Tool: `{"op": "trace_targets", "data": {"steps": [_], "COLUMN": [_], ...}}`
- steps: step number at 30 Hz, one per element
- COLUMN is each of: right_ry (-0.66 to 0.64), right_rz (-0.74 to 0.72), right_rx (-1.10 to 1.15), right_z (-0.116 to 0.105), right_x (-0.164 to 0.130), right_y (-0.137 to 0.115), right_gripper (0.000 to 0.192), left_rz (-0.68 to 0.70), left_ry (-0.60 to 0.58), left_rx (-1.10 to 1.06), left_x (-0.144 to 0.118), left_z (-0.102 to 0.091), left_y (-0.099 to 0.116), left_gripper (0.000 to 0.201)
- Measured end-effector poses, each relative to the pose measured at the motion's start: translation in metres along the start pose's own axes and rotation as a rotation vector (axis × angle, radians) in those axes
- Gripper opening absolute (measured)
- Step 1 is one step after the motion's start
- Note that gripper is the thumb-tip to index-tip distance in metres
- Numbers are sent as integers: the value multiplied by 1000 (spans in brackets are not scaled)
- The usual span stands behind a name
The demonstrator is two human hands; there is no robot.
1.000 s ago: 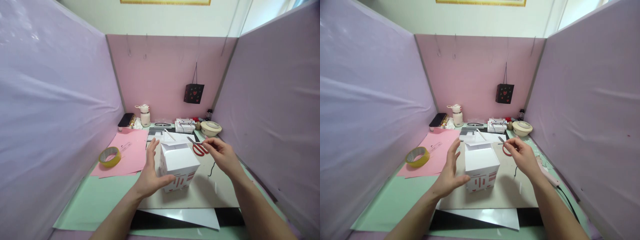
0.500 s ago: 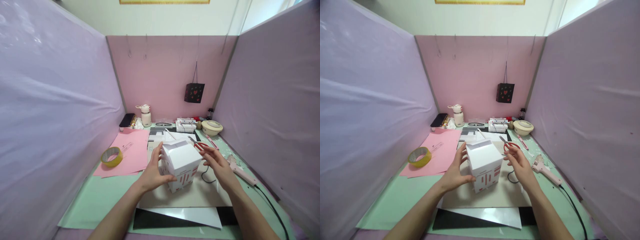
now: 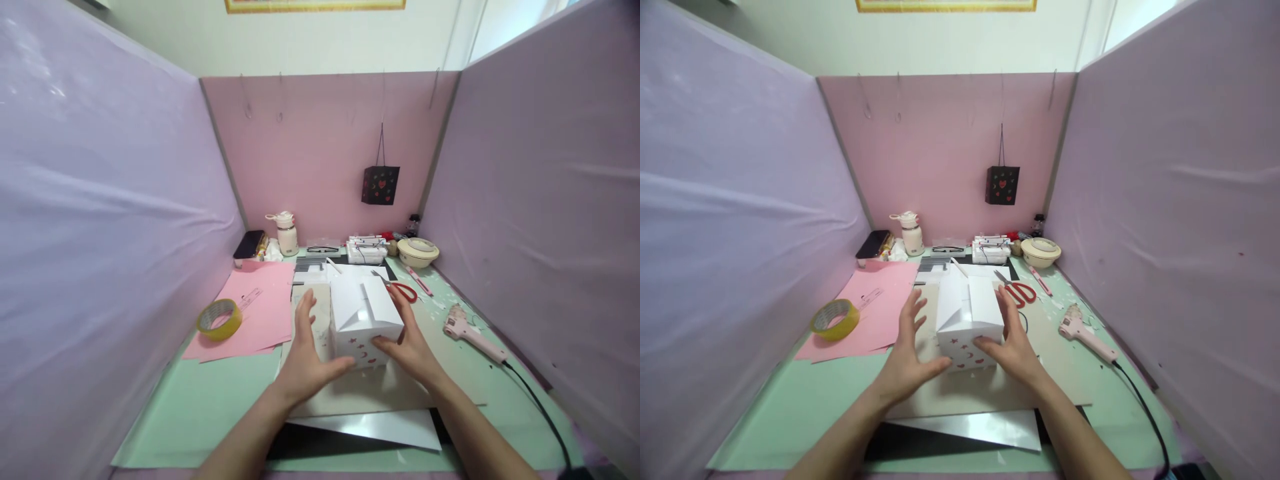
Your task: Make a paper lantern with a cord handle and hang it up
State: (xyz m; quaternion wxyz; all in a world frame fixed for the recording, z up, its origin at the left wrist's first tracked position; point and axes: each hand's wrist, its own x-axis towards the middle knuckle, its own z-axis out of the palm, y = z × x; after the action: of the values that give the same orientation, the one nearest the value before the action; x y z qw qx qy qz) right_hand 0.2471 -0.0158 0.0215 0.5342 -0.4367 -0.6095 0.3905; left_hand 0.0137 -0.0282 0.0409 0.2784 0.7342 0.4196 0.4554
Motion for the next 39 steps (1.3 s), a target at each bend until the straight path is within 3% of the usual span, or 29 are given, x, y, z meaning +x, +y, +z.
{"op": "trace_targets", "data": {"steps": [6, 10, 14, 19, 22, 27, 31, 39], "right_ry": [-3, -41, -156, -80, -31, -134, -268, -241], "right_rz": [-36, -27, -75, -109, -110, -373, -547, -633], "right_rx": [7, 13, 6, 4, -54, -301, -501, -558], "right_z": [3, -1, -25, -67, -76, -57, -39, -35], "right_x": [-5, -4, 1, 9, 7, 3, 11, 14], "right_y": [3, 4, 5, 5, -1, -25, -34, -27], "right_gripper": [99, 105, 112, 64, 46, 68, 57, 51], "left_rz": [15, 101, 113, 133, 136, 159, 172, 175], "left_ry": [-256, -310, -330, -360, -368, -378, -379, -400], "left_rx": [-86, -40, 44, 59, 55, 55, 44, 17], "left_x": [50, 61, 61, 63, 64, 64, 64, 63], "left_z": [-17, -19, -22, -23, -21, -21, -20, -20], "left_y": [-3, 2, 5, 5, 4, 5, 3, 0], "left_gripper": [124, 111, 92, 76, 75, 75, 75, 75]}}
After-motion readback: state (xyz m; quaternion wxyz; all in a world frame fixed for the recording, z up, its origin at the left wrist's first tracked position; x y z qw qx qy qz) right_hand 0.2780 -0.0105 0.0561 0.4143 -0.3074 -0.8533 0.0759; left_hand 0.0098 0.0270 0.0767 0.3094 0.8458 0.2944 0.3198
